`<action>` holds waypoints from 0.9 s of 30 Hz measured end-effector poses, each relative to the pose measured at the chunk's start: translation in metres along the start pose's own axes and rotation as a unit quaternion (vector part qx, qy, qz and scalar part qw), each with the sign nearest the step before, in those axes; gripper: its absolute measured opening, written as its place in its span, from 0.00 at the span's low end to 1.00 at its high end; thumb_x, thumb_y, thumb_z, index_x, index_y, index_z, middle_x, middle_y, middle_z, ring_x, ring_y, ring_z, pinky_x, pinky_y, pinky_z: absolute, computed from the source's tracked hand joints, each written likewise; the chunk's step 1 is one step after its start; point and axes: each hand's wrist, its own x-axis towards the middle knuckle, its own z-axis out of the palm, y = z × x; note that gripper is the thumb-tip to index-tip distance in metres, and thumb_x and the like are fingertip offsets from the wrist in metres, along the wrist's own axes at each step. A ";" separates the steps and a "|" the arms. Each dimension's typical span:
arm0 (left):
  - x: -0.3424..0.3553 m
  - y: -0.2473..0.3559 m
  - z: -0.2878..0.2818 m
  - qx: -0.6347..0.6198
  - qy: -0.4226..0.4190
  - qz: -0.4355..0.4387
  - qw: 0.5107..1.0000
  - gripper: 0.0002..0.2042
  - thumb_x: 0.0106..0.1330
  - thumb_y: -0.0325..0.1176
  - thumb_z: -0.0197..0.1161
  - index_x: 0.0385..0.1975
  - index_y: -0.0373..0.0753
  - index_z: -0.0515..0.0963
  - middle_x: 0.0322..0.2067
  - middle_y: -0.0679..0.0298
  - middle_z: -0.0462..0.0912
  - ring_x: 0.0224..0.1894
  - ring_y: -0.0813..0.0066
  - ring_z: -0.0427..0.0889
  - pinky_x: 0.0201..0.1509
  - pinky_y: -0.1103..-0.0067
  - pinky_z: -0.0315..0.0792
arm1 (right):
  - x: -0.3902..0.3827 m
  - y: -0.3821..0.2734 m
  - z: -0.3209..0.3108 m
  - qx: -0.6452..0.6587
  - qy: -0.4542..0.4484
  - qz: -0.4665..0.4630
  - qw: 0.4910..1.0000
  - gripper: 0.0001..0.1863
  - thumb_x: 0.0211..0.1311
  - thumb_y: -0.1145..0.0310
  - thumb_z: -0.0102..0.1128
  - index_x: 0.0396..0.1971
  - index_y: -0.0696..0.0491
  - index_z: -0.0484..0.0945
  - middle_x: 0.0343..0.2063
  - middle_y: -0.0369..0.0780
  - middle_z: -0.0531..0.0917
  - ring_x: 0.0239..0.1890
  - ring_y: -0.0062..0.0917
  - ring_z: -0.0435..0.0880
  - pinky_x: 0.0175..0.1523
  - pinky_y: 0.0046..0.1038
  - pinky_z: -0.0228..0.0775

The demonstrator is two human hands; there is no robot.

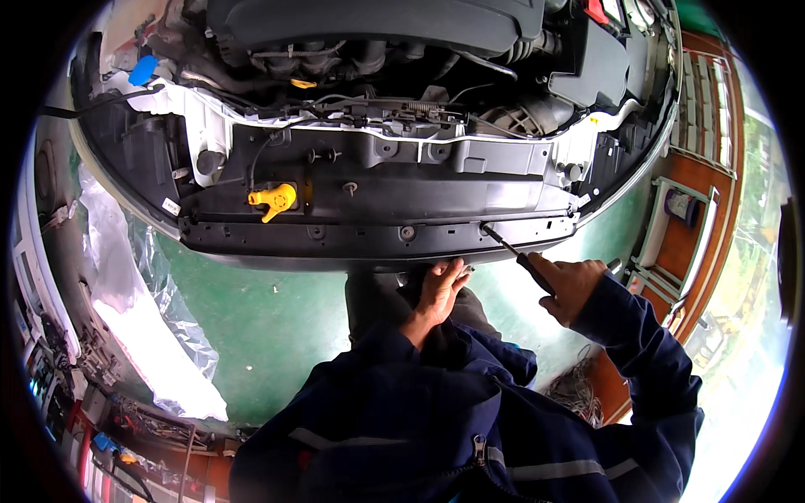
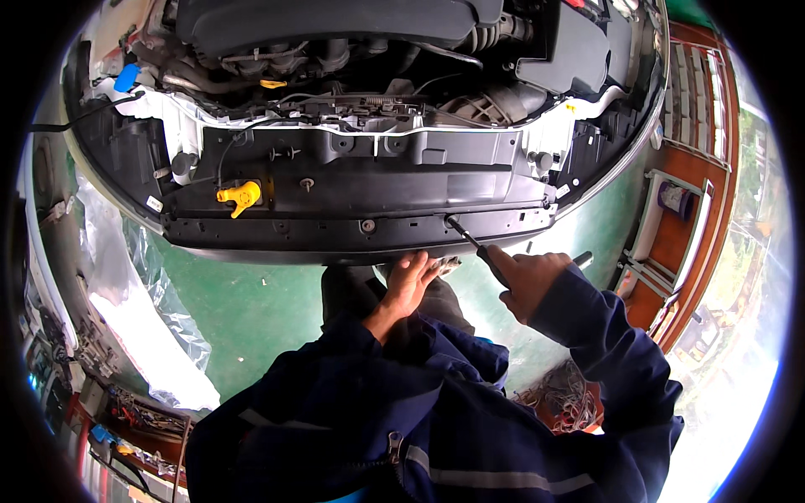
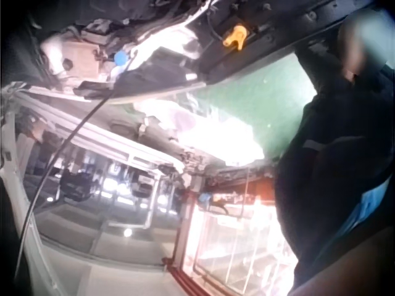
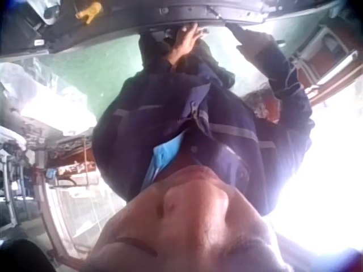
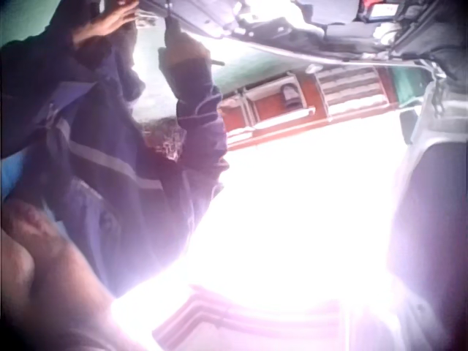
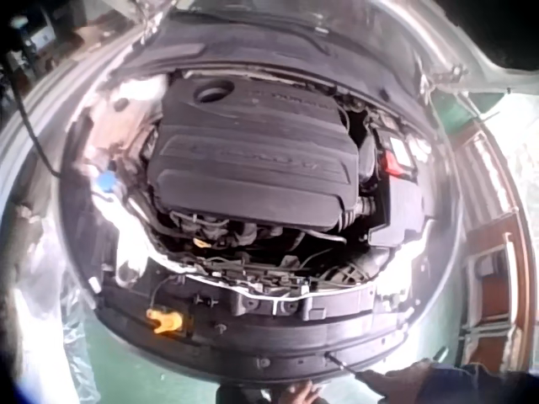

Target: The person retrieves a small metal part from a storage bin and a screwdriver from a tool drawer. They then walk to a white car with its hood open and use the screwdriver to tighten screws on the front plastic bumper cover.

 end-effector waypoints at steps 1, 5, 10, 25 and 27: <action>0.001 -0.003 -0.007 -0.004 -0.003 -0.016 1.000 0.11 0.62 0.39 0.71 0.35 0.43 0.76 0.36 0.70 0.78 0.44 0.80 0.77 0.56 0.74 0.73 | 0.004 -0.001 -0.001 0.017 0.003 -0.007 1.000 0.35 0.50 0.65 0.68 0.61 0.51 0.69 0.23 0.43 0.84 0.24 0.37 0.85 0.32 0.37 0.75; 0.013 -0.012 -0.024 0.015 -0.038 -0.025 0.999 0.16 0.61 0.39 0.72 0.44 0.38 0.78 0.41 0.68 0.80 0.48 0.78 0.77 0.59 0.74 0.70 | 0.007 -0.004 0.002 0.099 0.009 0.014 0.995 0.32 0.52 0.64 0.65 0.60 0.49 0.69 0.24 0.44 0.83 0.29 0.42 0.84 0.35 0.40 0.75; 0.018 -0.013 -0.029 0.018 -0.063 -0.037 0.997 0.14 0.63 0.36 0.69 0.44 0.37 0.78 0.44 0.63 0.82 0.50 0.73 0.79 0.58 0.74 0.71 | 0.006 0.000 0.010 0.116 0.032 0.028 0.992 0.31 0.51 0.63 0.66 0.58 0.50 0.72 0.25 0.45 0.83 0.29 0.42 0.84 0.37 0.39 0.76; 0.052 -0.014 -0.009 -0.344 -0.073 0.199 0.915 0.17 0.71 0.44 0.49 0.52 0.41 0.75 0.54 0.64 0.78 0.60 0.65 0.73 0.63 0.65 0.68 | 0.008 0.014 0.032 0.076 0.110 -0.060 0.989 0.29 0.48 0.61 0.69 0.53 0.53 0.75 0.22 0.47 0.83 0.26 0.43 0.85 0.35 0.37 0.78; 0.054 -0.013 -0.001 -0.338 -0.101 0.205 0.913 0.20 0.71 0.46 0.49 0.54 0.41 0.74 0.54 0.64 0.78 0.59 0.63 0.73 0.66 0.64 0.64 | 0.006 0.016 0.030 0.100 0.097 -0.049 0.989 0.28 0.51 0.60 0.66 0.53 0.52 0.73 0.25 0.49 0.84 0.30 0.48 0.84 0.38 0.44 0.77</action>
